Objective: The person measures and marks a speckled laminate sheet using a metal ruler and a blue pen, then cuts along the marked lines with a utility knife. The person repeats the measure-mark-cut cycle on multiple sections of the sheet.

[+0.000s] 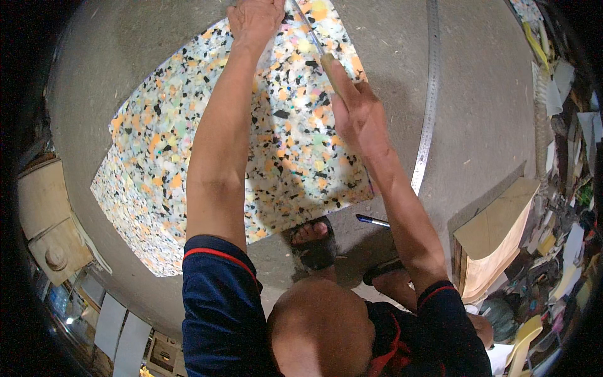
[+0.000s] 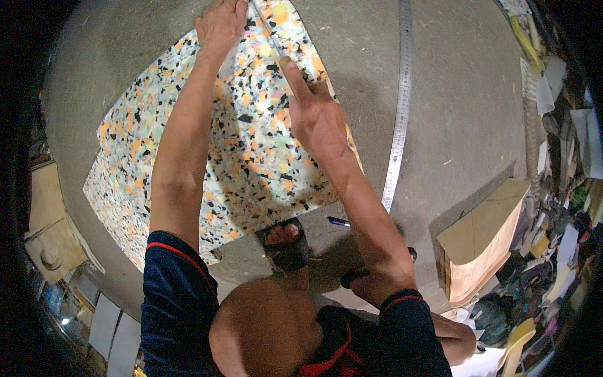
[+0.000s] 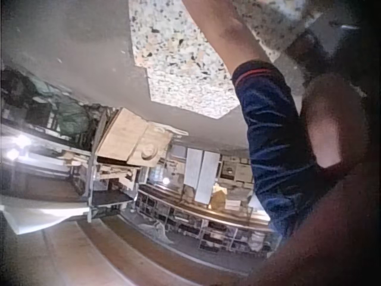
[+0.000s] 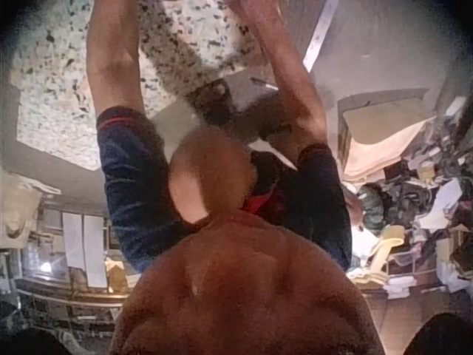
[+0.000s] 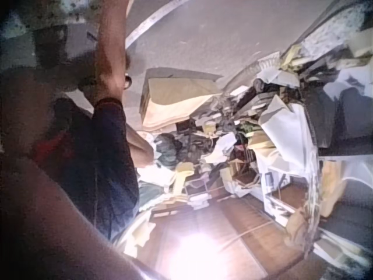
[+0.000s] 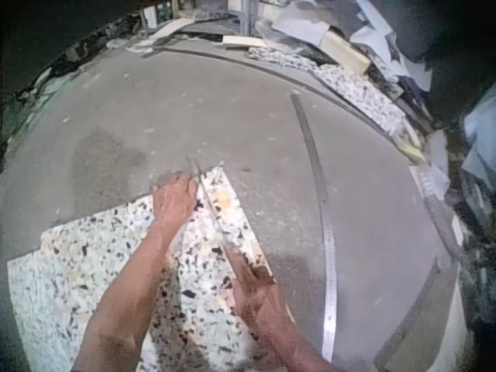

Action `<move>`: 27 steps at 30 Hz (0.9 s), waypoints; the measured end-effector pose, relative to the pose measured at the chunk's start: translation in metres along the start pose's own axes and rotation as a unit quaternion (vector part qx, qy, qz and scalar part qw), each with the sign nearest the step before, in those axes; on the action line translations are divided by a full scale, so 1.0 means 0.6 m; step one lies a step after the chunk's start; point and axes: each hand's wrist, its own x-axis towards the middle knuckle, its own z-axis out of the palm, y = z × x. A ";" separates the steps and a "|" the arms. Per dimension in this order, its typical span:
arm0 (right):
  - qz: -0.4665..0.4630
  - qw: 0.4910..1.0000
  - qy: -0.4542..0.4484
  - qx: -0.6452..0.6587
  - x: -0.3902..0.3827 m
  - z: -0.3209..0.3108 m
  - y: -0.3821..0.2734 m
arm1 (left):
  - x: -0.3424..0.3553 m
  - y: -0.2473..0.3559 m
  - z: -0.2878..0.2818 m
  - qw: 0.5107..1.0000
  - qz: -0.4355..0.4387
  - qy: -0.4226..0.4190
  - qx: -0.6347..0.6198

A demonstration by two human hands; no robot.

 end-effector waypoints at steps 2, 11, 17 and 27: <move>0.016 1.000 -0.022 0.001 -0.033 -0.009 0.001 | 0.004 0.000 -0.002 1.000 -0.001 0.010 -0.001; 0.000 1.000 -0.007 -0.019 -0.004 0.000 -0.003 | -0.002 0.001 -0.008 1.000 0.009 0.006 0.008; 0.004 1.000 0.010 0.000 -0.004 0.009 0.000 | -0.001 0.000 -0.006 1.000 0.015 0.019 0.009; 0.035 0.999 -0.016 0.030 -0.043 -0.023 -0.020 | -0.009 -0.007 0.004 1.000 0.001 0.024 0.001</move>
